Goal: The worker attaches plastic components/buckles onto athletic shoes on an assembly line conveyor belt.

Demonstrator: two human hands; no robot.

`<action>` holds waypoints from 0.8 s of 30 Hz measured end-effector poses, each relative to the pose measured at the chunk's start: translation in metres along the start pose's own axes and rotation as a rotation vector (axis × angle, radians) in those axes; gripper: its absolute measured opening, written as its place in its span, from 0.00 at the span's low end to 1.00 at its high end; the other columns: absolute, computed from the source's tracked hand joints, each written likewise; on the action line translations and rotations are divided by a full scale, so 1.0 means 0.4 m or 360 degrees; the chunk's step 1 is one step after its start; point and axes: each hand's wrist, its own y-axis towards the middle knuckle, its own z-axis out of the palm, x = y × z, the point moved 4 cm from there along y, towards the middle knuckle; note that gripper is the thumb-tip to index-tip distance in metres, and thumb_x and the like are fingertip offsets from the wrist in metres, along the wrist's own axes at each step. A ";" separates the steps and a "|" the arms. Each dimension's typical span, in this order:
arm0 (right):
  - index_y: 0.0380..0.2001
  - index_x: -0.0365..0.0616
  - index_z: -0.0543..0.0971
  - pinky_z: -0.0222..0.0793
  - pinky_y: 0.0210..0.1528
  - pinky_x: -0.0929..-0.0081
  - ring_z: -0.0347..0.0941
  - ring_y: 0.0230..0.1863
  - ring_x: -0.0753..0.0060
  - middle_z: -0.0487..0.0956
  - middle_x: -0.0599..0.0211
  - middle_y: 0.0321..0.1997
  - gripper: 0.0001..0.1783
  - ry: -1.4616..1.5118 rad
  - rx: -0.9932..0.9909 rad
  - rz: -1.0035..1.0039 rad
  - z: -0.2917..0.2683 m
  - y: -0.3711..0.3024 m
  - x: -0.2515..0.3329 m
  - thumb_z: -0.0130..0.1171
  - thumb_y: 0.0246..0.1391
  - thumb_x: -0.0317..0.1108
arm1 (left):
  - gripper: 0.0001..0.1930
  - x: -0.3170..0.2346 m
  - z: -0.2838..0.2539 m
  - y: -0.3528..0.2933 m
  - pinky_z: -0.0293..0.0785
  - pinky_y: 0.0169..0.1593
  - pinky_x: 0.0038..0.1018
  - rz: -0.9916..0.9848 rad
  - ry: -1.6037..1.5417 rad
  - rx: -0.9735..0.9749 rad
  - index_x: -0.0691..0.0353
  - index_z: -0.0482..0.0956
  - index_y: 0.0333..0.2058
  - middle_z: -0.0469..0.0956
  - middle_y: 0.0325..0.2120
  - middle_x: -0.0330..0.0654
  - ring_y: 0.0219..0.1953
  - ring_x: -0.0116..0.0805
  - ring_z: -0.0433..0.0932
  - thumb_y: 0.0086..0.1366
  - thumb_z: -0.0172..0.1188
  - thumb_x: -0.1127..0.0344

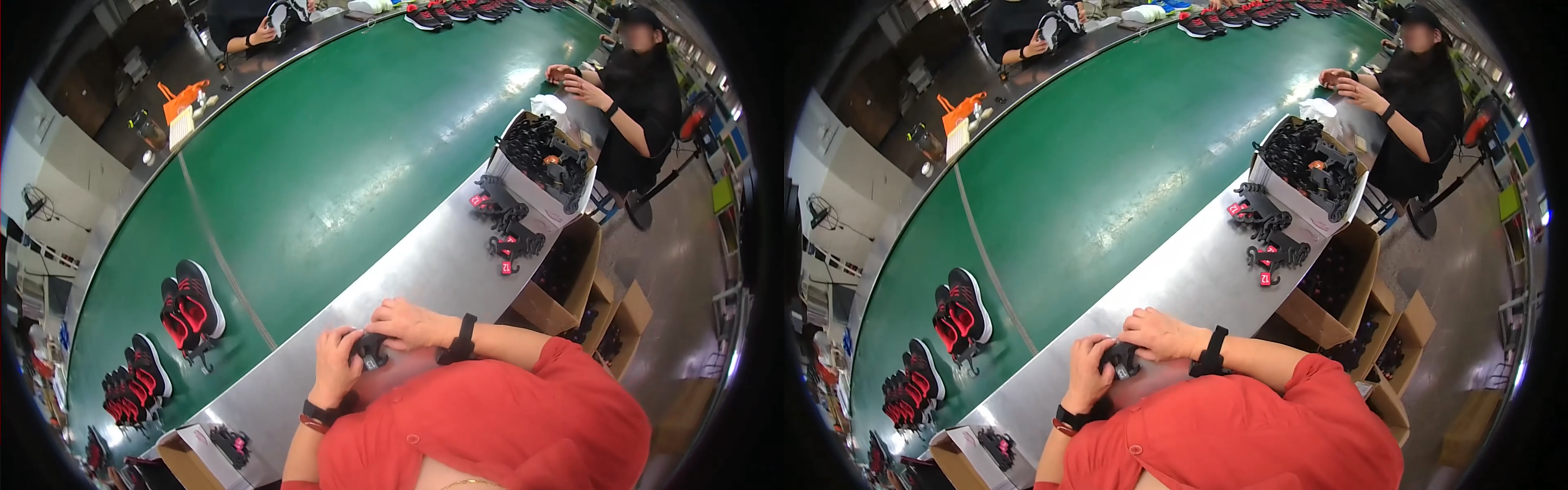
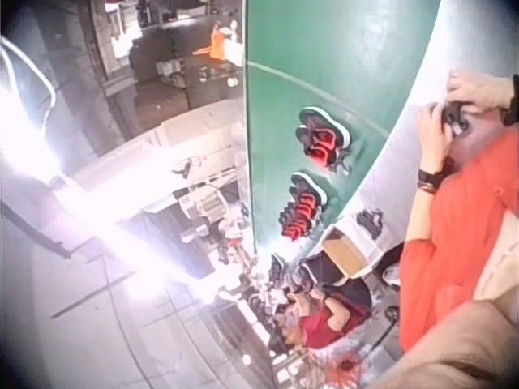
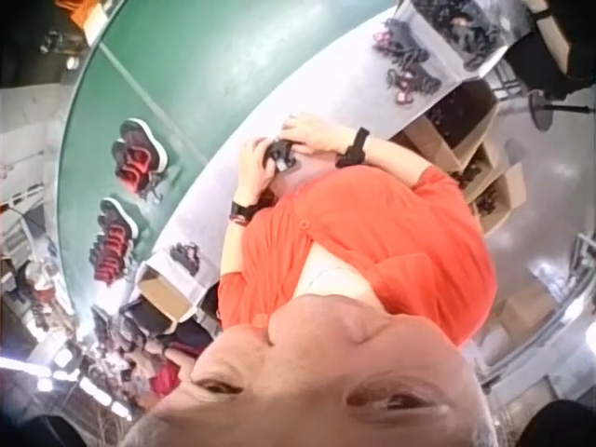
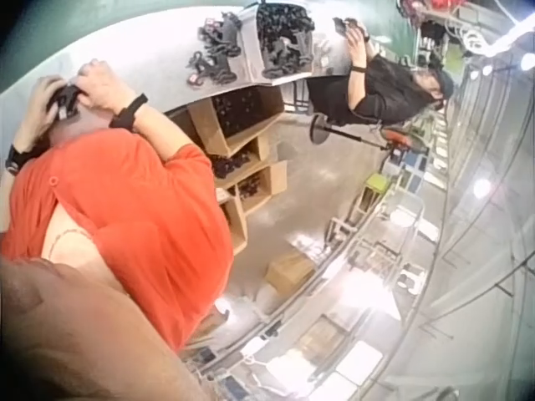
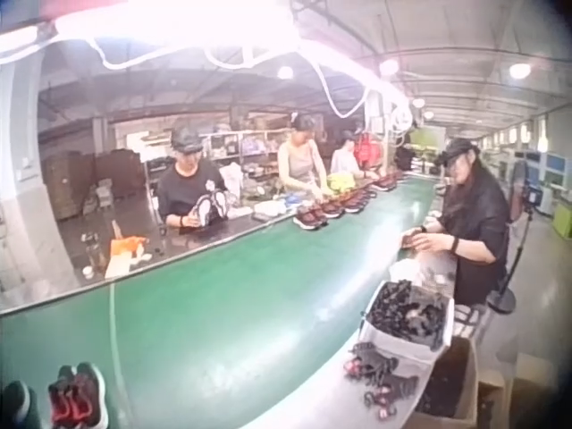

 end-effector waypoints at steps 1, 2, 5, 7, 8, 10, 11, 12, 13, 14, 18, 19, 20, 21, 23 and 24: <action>0.43 0.48 0.75 0.64 0.44 0.64 0.68 0.41 0.60 0.73 0.65 0.39 0.22 0.0031 -0.0012 0.0007 0.003 -0.004 0.001 0.64 0.39 0.32 | 0.24 0.000 -0.003 -0.001 0.65 0.51 0.39 0.0008 0.0008 0.0001 0.61 0.75 0.44 0.72 0.43 0.47 0.46 0.49 0.69 0.43 0.55 0.77; 0.43 0.48 0.75 0.64 0.45 0.64 0.68 0.42 0.60 0.73 0.64 0.39 0.23 0.0064 -0.0022 0.0011 0.004 -0.005 0.000 0.64 0.39 0.31 | 0.25 0.001 -0.008 -0.002 0.65 0.52 0.39 0.0003 -0.0045 0.0003 0.61 0.74 0.45 0.72 0.44 0.48 0.46 0.49 0.69 0.43 0.56 0.77; 0.44 0.48 0.75 0.63 0.46 0.64 0.68 0.42 0.60 0.73 0.64 0.40 0.23 0.0131 0.0005 -0.0021 0.005 -0.005 -0.015 0.64 0.39 0.31 | 0.27 -0.009 -0.044 0.004 0.64 0.57 0.38 -0.0098 -0.0227 0.0025 0.61 0.73 0.49 0.71 0.47 0.48 0.51 0.48 0.68 0.45 0.57 0.79; 0.44 0.48 0.75 0.63 0.46 0.64 0.68 0.42 0.59 0.73 0.64 0.40 0.24 0.0144 0.0018 -0.0015 0.002 -0.008 -0.017 0.64 0.39 0.31 | 0.26 -0.045 -0.111 0.034 0.61 0.60 0.37 -0.0079 -0.0378 -0.0044 0.61 0.73 0.48 0.70 0.50 0.47 0.56 0.48 0.66 0.46 0.57 0.79; 0.45 0.48 0.75 0.63 0.46 0.63 0.67 0.42 0.59 0.73 0.63 0.40 0.24 0.0156 0.0025 -0.0006 0.001 -0.008 -0.018 0.64 0.39 0.31 | 0.24 -0.083 -0.154 0.061 0.64 0.59 0.36 -0.0031 -0.0456 -0.0104 0.62 0.74 0.47 0.71 0.50 0.48 0.56 0.47 0.68 0.47 0.55 0.80; 0.43 0.48 0.75 0.62 0.46 0.64 0.67 0.42 0.59 0.72 0.64 0.40 0.22 0.0162 0.0024 -0.0031 0.003 -0.010 -0.017 0.64 0.39 0.32 | 0.22 -0.145 -0.213 0.109 0.66 0.57 0.35 0.0085 -0.0605 -0.0117 0.62 0.75 0.45 0.73 0.48 0.48 0.53 0.47 0.71 0.47 0.55 0.81; 0.41 0.49 0.76 0.62 0.46 0.64 0.66 0.42 0.60 0.72 0.65 0.40 0.20 0.0171 -0.0002 -0.0032 0.002 -0.013 -0.016 0.64 0.40 0.34 | 0.22 -0.181 -0.246 0.137 0.69 0.55 0.35 0.0218 -0.0753 -0.0098 0.63 0.76 0.44 0.75 0.45 0.49 0.51 0.47 0.73 0.47 0.54 0.82; 0.41 0.49 0.76 0.62 0.46 0.64 0.66 0.42 0.60 0.72 0.65 0.40 0.20 0.0166 0.0002 -0.0005 0.008 -0.021 -0.028 0.64 0.40 0.34 | 0.20 -0.233 -0.270 0.174 0.71 0.52 0.34 0.0420 -0.0807 -0.0041 0.64 0.77 0.41 0.77 0.41 0.48 0.47 0.47 0.76 0.46 0.54 0.82; 0.39 0.48 0.76 0.61 0.45 0.65 0.66 0.42 0.60 0.72 0.65 0.39 0.18 0.0113 -0.0008 0.0005 0.009 -0.027 -0.034 0.63 0.40 0.34 | 0.19 -0.302 -0.297 0.207 0.73 0.50 0.34 0.0614 -0.0852 0.0008 0.65 0.79 0.39 0.79 0.38 0.48 0.44 0.46 0.78 0.45 0.54 0.83; 0.38 0.48 0.77 0.61 0.45 0.65 0.66 0.41 0.61 0.72 0.65 0.39 0.17 0.0066 -0.0003 -0.0012 0.014 -0.025 -0.035 0.62 0.41 0.34 | 0.16 -0.368 -0.325 0.227 0.73 0.47 0.34 0.0848 -0.0946 0.0075 0.65 0.79 0.37 0.79 0.36 0.48 0.41 0.46 0.78 0.46 0.55 0.82; 0.37 0.48 0.77 0.62 0.44 0.66 0.65 0.40 0.60 0.72 0.64 0.36 0.16 0.0143 -0.0002 -0.0058 0.018 0.005 -0.020 0.60 0.39 0.32 | 0.09 -0.554 -0.384 0.254 0.73 0.41 0.33 0.1438 -0.1284 0.0225 0.68 0.80 0.33 0.78 0.34 0.48 0.35 0.44 0.77 0.57 0.52 0.76; 0.37 0.48 0.77 0.62 0.44 0.66 0.65 0.40 0.60 0.72 0.64 0.36 0.16 0.0162 0.0045 -0.0071 0.018 0.001 -0.018 0.60 0.39 0.32 | 0.10 -0.593 -0.388 0.248 0.72 0.41 0.32 0.1546 -0.1331 0.0245 0.69 0.79 0.35 0.77 0.35 0.48 0.35 0.43 0.76 0.61 0.49 0.73; 0.38 0.48 0.77 0.62 0.44 0.66 0.66 0.40 0.59 0.73 0.64 0.36 0.17 0.0175 -0.0025 -0.0047 0.013 -0.001 -0.022 0.61 0.39 0.31 | 0.09 -0.625 -0.380 0.246 0.71 0.42 0.34 0.1519 -0.1287 0.0370 0.66 0.76 0.35 0.73 0.33 0.46 0.34 0.42 0.73 0.58 0.51 0.69; 0.39 0.47 0.77 0.62 0.45 0.66 0.66 0.41 0.59 0.73 0.64 0.36 0.18 0.0187 -0.0093 -0.0024 0.009 -0.007 -0.023 0.61 0.39 0.31 | 0.10 -0.648 -0.372 0.241 0.71 0.43 0.36 0.1490 -0.1242 0.0494 0.62 0.73 0.34 0.69 0.30 0.44 0.33 0.40 0.70 0.55 0.53 0.65; 0.40 0.47 0.77 0.63 0.45 0.66 0.67 0.41 0.59 0.73 0.64 0.37 0.20 0.0160 -0.0070 0.0014 0.001 -0.012 -0.022 0.62 0.38 0.30 | 0.08 -0.670 -0.384 0.226 0.69 0.36 0.31 0.1596 -0.1382 0.0455 0.61 0.76 0.32 0.70 0.25 0.40 0.28 0.36 0.70 0.55 0.53 0.66; 0.40 0.47 0.77 0.63 0.45 0.66 0.67 0.40 0.59 0.73 0.65 0.37 0.20 0.0164 -0.0064 0.0002 0.007 -0.004 -0.025 0.62 0.37 0.30 | 0.08 -0.670 -0.386 0.220 0.68 0.29 0.27 0.1689 -0.1493 0.0424 0.61 0.79 0.31 0.71 0.19 0.37 0.24 0.32 0.70 0.54 0.53 0.67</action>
